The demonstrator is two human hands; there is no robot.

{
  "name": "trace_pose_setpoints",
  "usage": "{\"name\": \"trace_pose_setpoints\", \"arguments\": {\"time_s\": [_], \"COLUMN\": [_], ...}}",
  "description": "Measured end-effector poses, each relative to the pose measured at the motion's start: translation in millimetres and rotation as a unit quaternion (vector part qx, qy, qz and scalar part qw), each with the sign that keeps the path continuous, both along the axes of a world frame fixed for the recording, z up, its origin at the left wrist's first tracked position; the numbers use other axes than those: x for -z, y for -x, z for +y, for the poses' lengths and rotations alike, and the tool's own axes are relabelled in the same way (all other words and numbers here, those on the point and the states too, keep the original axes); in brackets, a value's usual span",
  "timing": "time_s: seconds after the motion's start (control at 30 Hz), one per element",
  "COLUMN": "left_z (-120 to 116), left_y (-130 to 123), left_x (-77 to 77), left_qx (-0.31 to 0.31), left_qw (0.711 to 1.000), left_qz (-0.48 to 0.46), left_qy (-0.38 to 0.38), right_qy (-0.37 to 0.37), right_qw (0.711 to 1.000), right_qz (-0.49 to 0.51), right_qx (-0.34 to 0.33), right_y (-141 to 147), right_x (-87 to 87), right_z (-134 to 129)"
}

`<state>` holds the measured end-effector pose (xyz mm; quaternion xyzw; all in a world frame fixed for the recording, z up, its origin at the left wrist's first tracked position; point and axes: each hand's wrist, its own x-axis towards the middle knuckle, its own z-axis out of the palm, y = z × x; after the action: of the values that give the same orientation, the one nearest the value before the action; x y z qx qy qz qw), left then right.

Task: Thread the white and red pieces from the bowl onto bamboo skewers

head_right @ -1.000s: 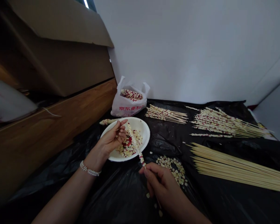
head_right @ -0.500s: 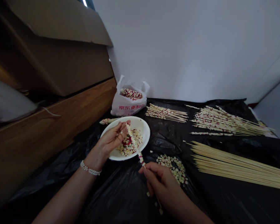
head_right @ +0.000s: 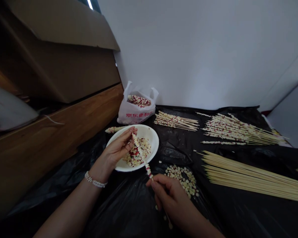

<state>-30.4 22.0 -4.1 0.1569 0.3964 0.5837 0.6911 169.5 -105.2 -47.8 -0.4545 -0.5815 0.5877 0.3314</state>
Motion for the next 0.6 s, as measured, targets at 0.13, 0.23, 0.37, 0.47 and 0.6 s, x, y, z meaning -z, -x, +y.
{"name": "trace_pose_setpoints", "arguments": {"time_s": [0.13,0.23,0.37,0.47,0.6], "left_z": [-1.2,-1.5,-2.2,-3.1,-4.0], "left_y": [-0.7,-1.2,-2.1,-2.7,-3.8], "left_x": [-1.5,-1.7,-2.7,-5.0,-6.3], "left_qx": [0.007,0.008,0.014,0.012,0.004], "left_qw": [1.0,1.0,1.0,1.0,1.0], "left_qz": [0.024,0.025,0.022,0.023,0.029], "left_qy": [0.007,0.004,0.008,0.013,0.006], "right_qy": [0.016,0.019,0.012,0.012,0.009], "right_qw": [1.0,1.0,1.0,1.0,1.0], "right_qz": [0.0,-0.004,-0.003,-0.005,0.005], "right_qx": [0.005,0.002,0.001,0.0,0.007], "right_y": [0.3,-0.2,-0.3,0.2,0.5], "right_x": [0.5,-0.3,-0.2,0.6,1.0], "right_z": [0.3,-0.2,0.6,1.1,-0.2]}}
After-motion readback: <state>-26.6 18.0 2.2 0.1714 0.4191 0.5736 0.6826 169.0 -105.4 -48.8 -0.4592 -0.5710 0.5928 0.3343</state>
